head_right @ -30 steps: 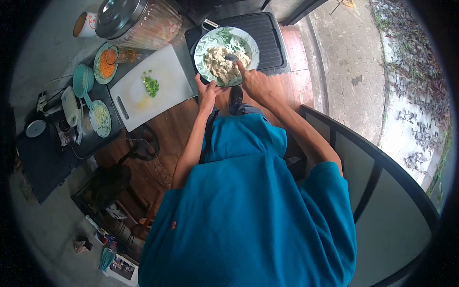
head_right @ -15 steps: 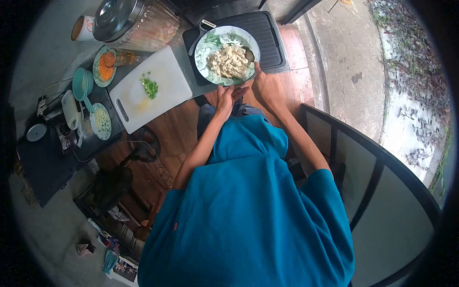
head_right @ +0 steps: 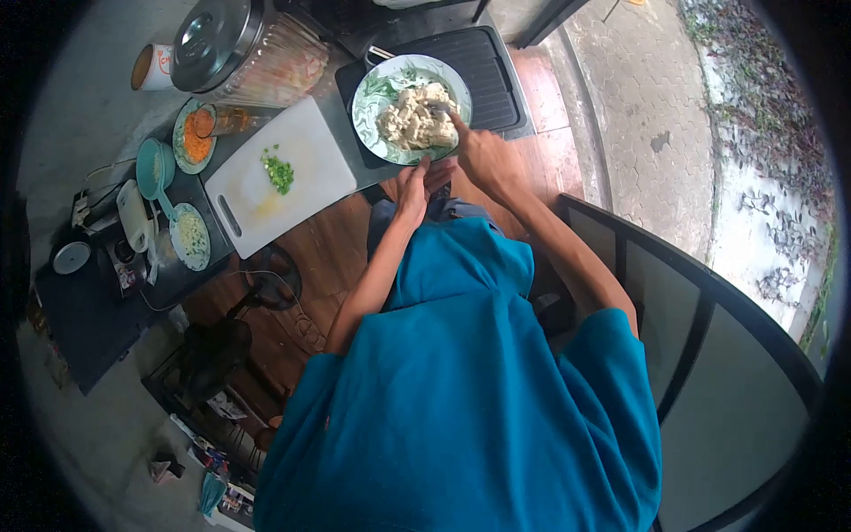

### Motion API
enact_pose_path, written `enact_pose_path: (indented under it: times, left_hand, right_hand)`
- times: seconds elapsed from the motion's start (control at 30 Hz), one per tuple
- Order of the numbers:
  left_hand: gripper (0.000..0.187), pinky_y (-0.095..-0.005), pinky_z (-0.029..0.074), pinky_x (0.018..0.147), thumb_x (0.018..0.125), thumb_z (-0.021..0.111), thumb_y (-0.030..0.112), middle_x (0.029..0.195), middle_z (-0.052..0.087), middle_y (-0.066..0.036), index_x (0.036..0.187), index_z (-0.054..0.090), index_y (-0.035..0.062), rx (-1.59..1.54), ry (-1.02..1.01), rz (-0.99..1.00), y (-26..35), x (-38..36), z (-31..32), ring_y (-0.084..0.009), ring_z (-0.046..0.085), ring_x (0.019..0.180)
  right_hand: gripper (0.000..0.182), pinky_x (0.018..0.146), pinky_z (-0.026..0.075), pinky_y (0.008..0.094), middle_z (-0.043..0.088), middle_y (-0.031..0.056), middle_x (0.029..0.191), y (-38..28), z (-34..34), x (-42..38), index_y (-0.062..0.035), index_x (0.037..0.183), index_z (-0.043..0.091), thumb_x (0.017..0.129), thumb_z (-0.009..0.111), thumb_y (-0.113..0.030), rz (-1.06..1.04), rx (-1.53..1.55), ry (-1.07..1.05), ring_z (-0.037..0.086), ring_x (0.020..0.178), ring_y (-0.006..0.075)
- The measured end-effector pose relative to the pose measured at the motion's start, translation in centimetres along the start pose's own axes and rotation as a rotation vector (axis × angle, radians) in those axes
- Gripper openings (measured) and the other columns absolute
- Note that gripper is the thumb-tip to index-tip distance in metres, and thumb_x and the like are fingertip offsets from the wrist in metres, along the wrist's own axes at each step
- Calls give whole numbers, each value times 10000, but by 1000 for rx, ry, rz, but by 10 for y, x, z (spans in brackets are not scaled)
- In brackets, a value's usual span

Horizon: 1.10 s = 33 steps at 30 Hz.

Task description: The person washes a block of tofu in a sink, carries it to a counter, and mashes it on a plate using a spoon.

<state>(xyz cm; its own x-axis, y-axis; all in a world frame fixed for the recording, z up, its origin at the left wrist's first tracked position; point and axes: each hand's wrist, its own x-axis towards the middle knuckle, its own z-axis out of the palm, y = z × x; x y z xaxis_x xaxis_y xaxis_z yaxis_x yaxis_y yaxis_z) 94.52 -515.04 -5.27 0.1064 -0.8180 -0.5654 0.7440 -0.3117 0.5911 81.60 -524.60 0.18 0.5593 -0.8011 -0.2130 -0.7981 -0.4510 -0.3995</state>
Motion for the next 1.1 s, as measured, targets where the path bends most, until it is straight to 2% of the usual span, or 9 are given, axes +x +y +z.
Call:
enact_pose_path:
  times: [0.13, 0.2, 0.27, 0.33, 0.47, 0.57, 0.7, 0.93, 1.1]
  left_hand:
    - [296, -315, 565, 697, 943, 473, 251, 861, 641, -173, 991, 521, -37, 78, 124, 68, 7, -5, -17, -260, 665, 784]
    - [255, -309, 565, 671, 938, 486, 222, 835, 635, -169, 948, 507, -32, 140, 242, 170, 13, -4, -25, -253, 666, 762]
    - [217, -321, 569, 656, 935, 489, 180, 819, 626, -175, 937, 474, -36, 139, 285, 212, 19, -1, -34, -255, 661, 739]
    - [199, -335, 571, 647, 932, 489, 147, 807, 617, -184, 953, 445, -45, 142, 318, 280, 22, 2, -41, -257, 656, 716]
    - [162, -343, 572, 649, 940, 456, 116, 793, 609, -193, 958, 440, -44, 172, 273, 264, 24, 3, -43, -275, 652, 709]
    - [157, -353, 573, 665, 943, 437, 103, 864, 600, -216, 1019, 400, -29, 192, 247, 206, 30, 2, -41, -290, 652, 717]
    - [211, -371, 573, 693, 935, 427, 73, 961, 574, -240, 1109, 332, 0, 151, 233, 218, 31, 1, -43, -311, 655, 754]
    - [414, -381, 545, 811, 905, 390, -16, 1145, 521, -235, 1281, 234, 57, 172, 23, 117, 20, -7, -26, -358, 626, 916]
    - [409, -344, 565, 793, 927, 401, 13, 1124, 533, -220, 1300, 235, 37, 81, -51, 69, 6, 1, -19, -292, 634, 916]
  right_hand:
    - [491, 515, 458, 474, 584, 228, 612, -9, -14, 11, -46, 1281, 458, 791, 482, -73, -35, 142, 154, 587, 544, 366]
    - [475, 523, 449, 460, 586, 210, 605, -13, -16, 19, -60, 1258, 494, 783, 492, -74, -27, 79, 157, 593, 538, 341]
    - [429, 537, 450, 410, 546, 188, 543, -13, -8, 27, -124, 1270, 506, 842, 477, -109, -205, -108, 197, 553, 450, 313]
    - [434, 619, 456, 406, 559, 177, 558, -18, -5, 27, -135, 1269, 511, 836, 481, -124, -200, -155, 140, 561, 465, 297]
    - [429, 665, 480, 434, 595, 197, 647, -18, 8, 39, -140, 1265, 515, 838, 473, -119, -169, -231, 77, 607, 568, 318]
    - [359, 619, 473, 450, 589, 251, 699, -12, -17, 53, -112, 1202, 564, 868, 434, -104, -93, 179, -68, 596, 651, 399]
    - [362, 653, 470, 484, 585, 276, 748, 0, -43, 40, -65, 1160, 583, 836, 423, -56, 20, 273, 83, 603, 710, 412]
    - [394, 629, 477, 470, 585, 293, 742, 21, -4, 28, -8, 1195, 540, 811, 454, -34, 48, 360, 122, 604, 707, 423]
    - [543, 517, 475, 465, 590, 233, 630, -11, 3, 9, -53, 1309, 441, 768, 481, -48, -85, -43, 10, 597, 549, 358]
